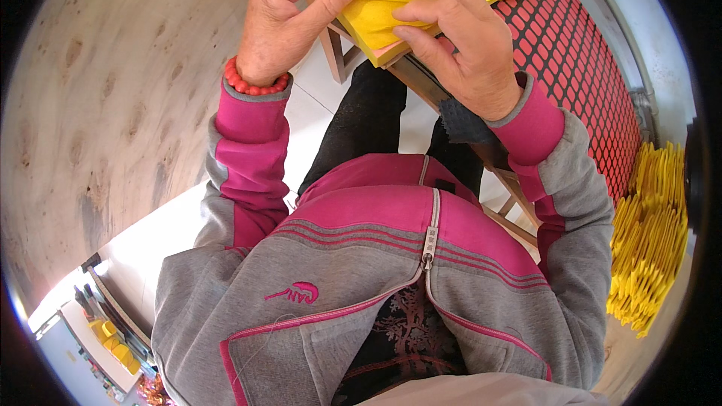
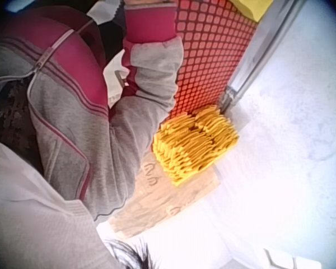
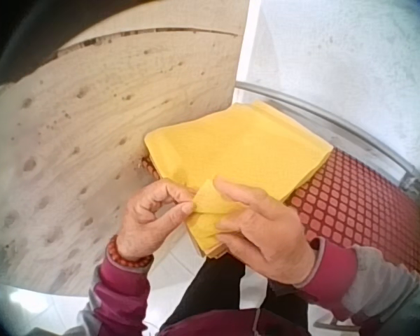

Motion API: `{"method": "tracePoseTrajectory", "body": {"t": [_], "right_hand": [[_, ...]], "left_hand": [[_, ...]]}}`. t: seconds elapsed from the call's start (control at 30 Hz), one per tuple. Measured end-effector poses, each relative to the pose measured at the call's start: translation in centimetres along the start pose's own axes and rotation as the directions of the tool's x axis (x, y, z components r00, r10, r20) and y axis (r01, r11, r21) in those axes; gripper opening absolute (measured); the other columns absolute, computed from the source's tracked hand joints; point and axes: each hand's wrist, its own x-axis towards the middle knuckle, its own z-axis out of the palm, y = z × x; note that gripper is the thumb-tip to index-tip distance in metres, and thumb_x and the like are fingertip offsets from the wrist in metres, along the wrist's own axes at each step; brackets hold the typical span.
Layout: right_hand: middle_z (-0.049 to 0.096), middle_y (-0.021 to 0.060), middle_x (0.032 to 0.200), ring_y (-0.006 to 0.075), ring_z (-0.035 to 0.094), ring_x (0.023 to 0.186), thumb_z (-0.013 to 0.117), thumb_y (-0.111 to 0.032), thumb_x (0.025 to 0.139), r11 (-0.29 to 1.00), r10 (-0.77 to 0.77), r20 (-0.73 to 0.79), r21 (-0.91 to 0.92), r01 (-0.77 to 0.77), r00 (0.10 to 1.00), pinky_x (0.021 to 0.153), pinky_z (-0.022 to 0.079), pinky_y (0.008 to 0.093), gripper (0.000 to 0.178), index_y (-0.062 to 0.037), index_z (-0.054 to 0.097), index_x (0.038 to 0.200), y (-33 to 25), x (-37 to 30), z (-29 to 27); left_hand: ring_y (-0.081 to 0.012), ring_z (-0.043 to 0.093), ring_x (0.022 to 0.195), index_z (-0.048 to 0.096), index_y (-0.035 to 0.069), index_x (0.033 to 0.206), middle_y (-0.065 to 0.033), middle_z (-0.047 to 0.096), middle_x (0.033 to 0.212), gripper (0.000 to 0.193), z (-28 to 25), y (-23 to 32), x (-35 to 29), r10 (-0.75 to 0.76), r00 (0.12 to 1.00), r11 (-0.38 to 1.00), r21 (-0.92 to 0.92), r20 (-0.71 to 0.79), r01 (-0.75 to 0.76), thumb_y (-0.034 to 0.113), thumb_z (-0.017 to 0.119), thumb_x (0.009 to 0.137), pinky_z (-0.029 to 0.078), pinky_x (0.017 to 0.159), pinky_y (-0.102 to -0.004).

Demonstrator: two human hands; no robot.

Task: The person folds yellow paper sheets by hand on a patterned table, pressing the creases and stacking the folded sheets into a growing pile. The person repeats this process for multiple sheets throughout the clip.

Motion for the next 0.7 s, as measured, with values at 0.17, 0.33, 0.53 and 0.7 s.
{"method": "tracePoseTrajectory", "body": {"t": [0.17,0.33,0.53,0.7], "right_hand": [[0.064,0.0258,0.130,0.0362,0.069,0.108,0.080,-0.002,0.079,0.997,-0.073,-0.051,-0.005,0.073,0.996,0.091,0.056,0.0392,0.021,-0.0007,0.068,0.096,0.1,0.0,0.1],[0.065,0.0234,0.131,0.0357,0.068,0.108,0.082,-0.007,0.078,0.994,-0.085,0.007,-0.066,0.085,0.996,0.092,0.055,0.0394,0.023,-0.0008,0.068,0.095,-0.3,0.3,-0.1],[0.066,0.0245,0.128,0.0394,0.068,0.109,0.079,-0.010,0.081,0.986,-0.103,-0.070,-0.136,0.093,0.992,0.092,0.054,0.0417,0.021,-0.0010,0.068,0.096,-0.3,0.8,-1.1],[0.068,0.0199,0.118,0.0345,0.069,0.103,0.076,-0.011,0.086,0.965,0.049,-0.096,-0.252,-0.072,0.994,0.088,0.054,0.0370,0.020,-0.0025,0.068,0.103,-0.9,0.4,-3.3]], "left_hand": [[-0.0103,0.064,0.104,0.062,0.002,0.109,-0.0027,0.069,0.110,0.010,0.4,0.2,0.0,-0.030,0.998,0.999,-0.044,-0.054,0.028,-0.001,0.064,0.100,0.050,0.093,-0.0253],[-0.0104,0.064,0.104,0.061,0.002,0.111,-0.0030,0.069,0.108,0.013,1.1,0.3,-0.1,-0.032,0.996,0.995,-0.092,-0.087,0.024,-0.003,0.063,0.100,0.050,0.093,-0.0256],[-0.0116,0.063,0.108,0.066,0.000,0.112,-0.0041,0.069,0.111,0.012,0.3,0.2,0.1,0.067,0.998,0.998,0.004,0.014,-0.067,-0.001,0.061,0.101,0.049,0.096,-0.0265],[-0.0196,0.066,0.101,0.075,0.003,0.094,-0.0073,0.075,0.096,0.009,0.7,0.6,0.1,0.240,0.955,0.892,0.348,0.174,-0.288,0.000,0.069,0.089,0.040,0.105,-0.0357]]}}
